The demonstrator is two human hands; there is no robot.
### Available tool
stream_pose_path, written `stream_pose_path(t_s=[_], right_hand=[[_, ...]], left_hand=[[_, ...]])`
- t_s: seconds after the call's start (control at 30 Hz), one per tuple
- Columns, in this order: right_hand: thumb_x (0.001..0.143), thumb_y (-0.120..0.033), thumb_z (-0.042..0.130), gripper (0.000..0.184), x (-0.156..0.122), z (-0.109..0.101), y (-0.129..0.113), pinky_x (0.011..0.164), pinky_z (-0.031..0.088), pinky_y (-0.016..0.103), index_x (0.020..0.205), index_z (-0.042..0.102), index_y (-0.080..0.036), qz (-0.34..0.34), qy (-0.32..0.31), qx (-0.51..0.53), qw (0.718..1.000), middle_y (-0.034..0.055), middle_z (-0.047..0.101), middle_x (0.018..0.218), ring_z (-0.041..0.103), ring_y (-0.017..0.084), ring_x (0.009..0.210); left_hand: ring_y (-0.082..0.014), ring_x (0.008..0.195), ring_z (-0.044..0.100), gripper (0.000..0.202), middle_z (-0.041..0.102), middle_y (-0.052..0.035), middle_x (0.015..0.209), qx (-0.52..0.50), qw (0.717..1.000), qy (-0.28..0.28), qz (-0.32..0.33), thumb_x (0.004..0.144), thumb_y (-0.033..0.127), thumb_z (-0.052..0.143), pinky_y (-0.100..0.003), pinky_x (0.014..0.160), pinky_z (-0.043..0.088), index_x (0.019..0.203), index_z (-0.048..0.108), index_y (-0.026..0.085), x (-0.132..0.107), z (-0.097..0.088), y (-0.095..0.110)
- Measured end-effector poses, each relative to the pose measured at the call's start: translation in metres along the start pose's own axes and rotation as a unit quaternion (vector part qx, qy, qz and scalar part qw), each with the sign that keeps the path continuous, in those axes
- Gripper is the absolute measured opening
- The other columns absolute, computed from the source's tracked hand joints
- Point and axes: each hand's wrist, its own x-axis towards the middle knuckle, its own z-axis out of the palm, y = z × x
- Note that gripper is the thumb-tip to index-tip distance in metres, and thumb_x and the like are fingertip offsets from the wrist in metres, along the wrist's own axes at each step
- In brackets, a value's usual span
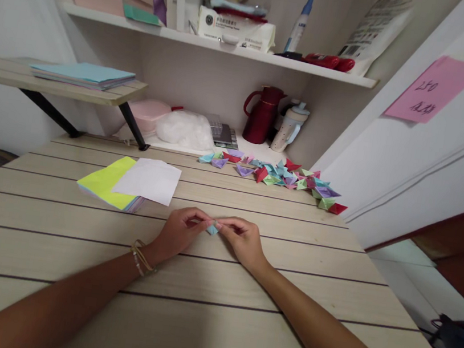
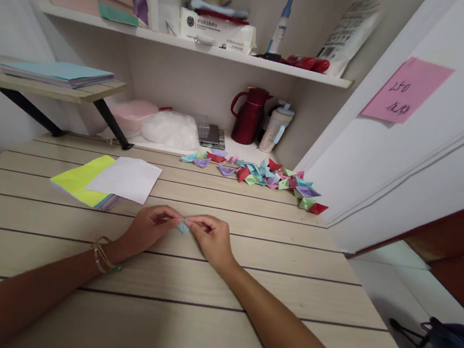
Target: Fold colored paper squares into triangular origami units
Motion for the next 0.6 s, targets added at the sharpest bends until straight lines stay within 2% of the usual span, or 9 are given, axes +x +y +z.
stream_pose_path(t_s=[0.23, 0.43, 0.6], right_hand=[[0.068, -0.035, 0.068, 0.022, 0.0015, -0.0008, 0.0030, 0.065, 0.053, 0.030, 0.082, 0.072, -0.018, 0.024, 0.028, 0.038, 0.999, 0.0054, 0.071, 0.073, 0.066, 0.020, 0.071], [0.068, -0.037, 0.067, 0.022, 0.0038, -0.0024, 0.0055, 0.067, 0.052, 0.031, 0.079, 0.068, -0.018, 0.031, 0.049, 0.083, 0.995, 0.0051, 0.070, 0.075, 0.065, 0.019, 0.069], [0.070, -0.040, 0.065, 0.025, 0.0044, -0.0020, 0.0051, 0.069, 0.052, 0.031, 0.080, 0.062, -0.018, 0.022, 0.067, 0.096, 0.993, 0.0039, 0.067, 0.073, 0.063, 0.018, 0.070]], left_hand=[[-0.0158, 0.071, 0.064, 0.014, 0.069, -0.0039, 0.075, -0.069, 0.997, 0.036, -0.023, 0.072, 0.029, 0.063, -0.027, 0.067, 0.053, 0.073, 0.065, 0.015, 0.0007, 0.0021, 0.0013], [-0.0201, 0.089, 0.062, 0.016, 0.067, -0.0074, 0.093, -0.161, 0.985, 0.053, -0.031, 0.073, 0.031, 0.062, -0.033, 0.074, 0.053, 0.074, 0.060, 0.015, 0.0038, 0.0023, -0.0011], [-0.0187, 0.091, 0.062, 0.018, 0.065, -0.0086, 0.100, -0.188, 0.978, 0.078, -0.038, 0.076, 0.033, 0.059, -0.034, 0.077, 0.051, 0.077, 0.055, 0.016, 0.0043, 0.0019, 0.0032]])
